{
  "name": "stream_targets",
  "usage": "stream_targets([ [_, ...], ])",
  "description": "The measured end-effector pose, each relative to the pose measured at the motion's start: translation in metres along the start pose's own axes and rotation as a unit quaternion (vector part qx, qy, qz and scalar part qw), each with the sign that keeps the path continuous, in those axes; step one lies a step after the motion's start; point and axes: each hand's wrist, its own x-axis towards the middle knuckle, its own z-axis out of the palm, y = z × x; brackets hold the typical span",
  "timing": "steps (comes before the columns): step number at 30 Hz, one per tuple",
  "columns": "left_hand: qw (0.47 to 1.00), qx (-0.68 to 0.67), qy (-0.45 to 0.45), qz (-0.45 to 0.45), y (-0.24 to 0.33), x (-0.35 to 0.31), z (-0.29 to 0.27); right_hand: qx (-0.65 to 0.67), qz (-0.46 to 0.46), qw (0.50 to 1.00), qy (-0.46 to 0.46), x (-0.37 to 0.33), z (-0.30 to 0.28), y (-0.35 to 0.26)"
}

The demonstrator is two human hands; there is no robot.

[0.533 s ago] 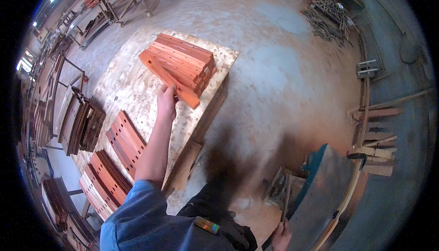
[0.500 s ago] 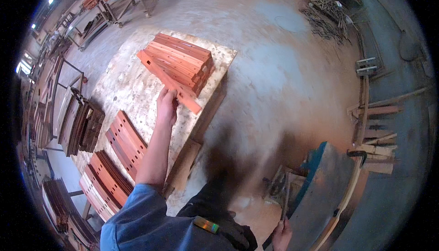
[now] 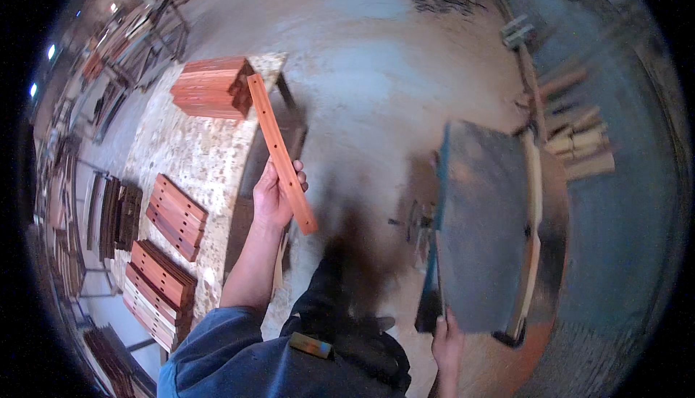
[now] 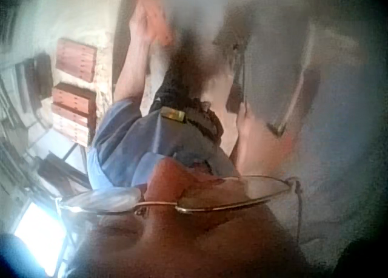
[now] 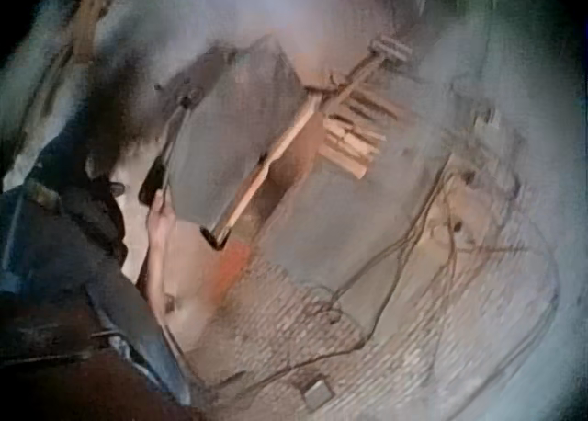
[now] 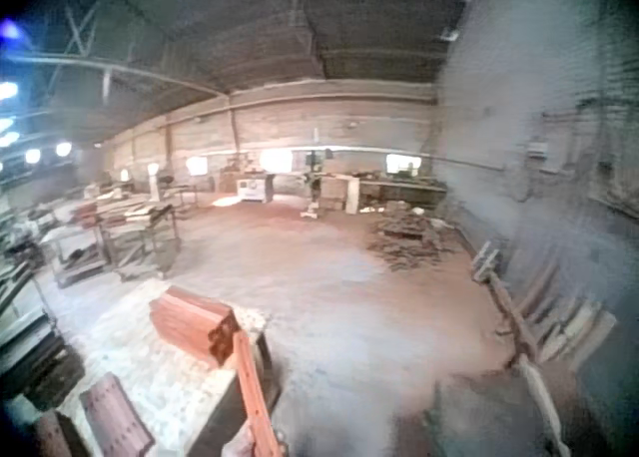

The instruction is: The person repeatedly files the edges of small wooden planks using a hand file, then stacks the finished pieces on a workbench. The task is performed one at a time in a repetitive cycle.

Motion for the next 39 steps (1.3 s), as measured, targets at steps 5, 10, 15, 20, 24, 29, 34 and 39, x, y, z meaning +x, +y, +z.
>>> stream_targets([
  [5,0.989,-0.020,-0.034,-0.143,-0.115,-0.084,0.060,0.116,0.051,0.992,0.022,-0.073,-0.048,0.085],
  [10,0.945,0.164,-0.084,-0.270,-0.252,-0.157,0.129,0.159,0.115,0.975,0.109,-0.147,-0.085,0.176],
  [15,0.853,0.280,-0.109,-0.428,-0.389,-0.206,0.152,0.179,0.178,0.954,0.164,-0.196,-0.111,0.211],
  [20,0.824,0.387,-0.148,-0.386,-0.482,-0.231,0.176,0.224,0.232,0.931,0.169,-0.247,-0.104,0.239],
  [24,0.801,0.444,-0.180,-0.360,-0.518,-0.210,0.188,0.233,0.221,0.935,0.151,-0.261,-0.107,0.245],
  [29,0.572,0.727,-0.249,-0.287,-0.523,-0.180,0.193,0.176,0.165,0.960,0.139,-0.244,-0.110,0.251],
  [34,0.621,0.699,-0.211,-0.284,-0.526,-0.189,0.198,0.154,0.190,0.964,0.105,-0.218,-0.128,0.239],
  [39,0.612,0.716,-0.199,-0.270,-0.530,-0.191,0.197,0.119,0.208,0.969,0.060,-0.194,-0.132,0.237],
])
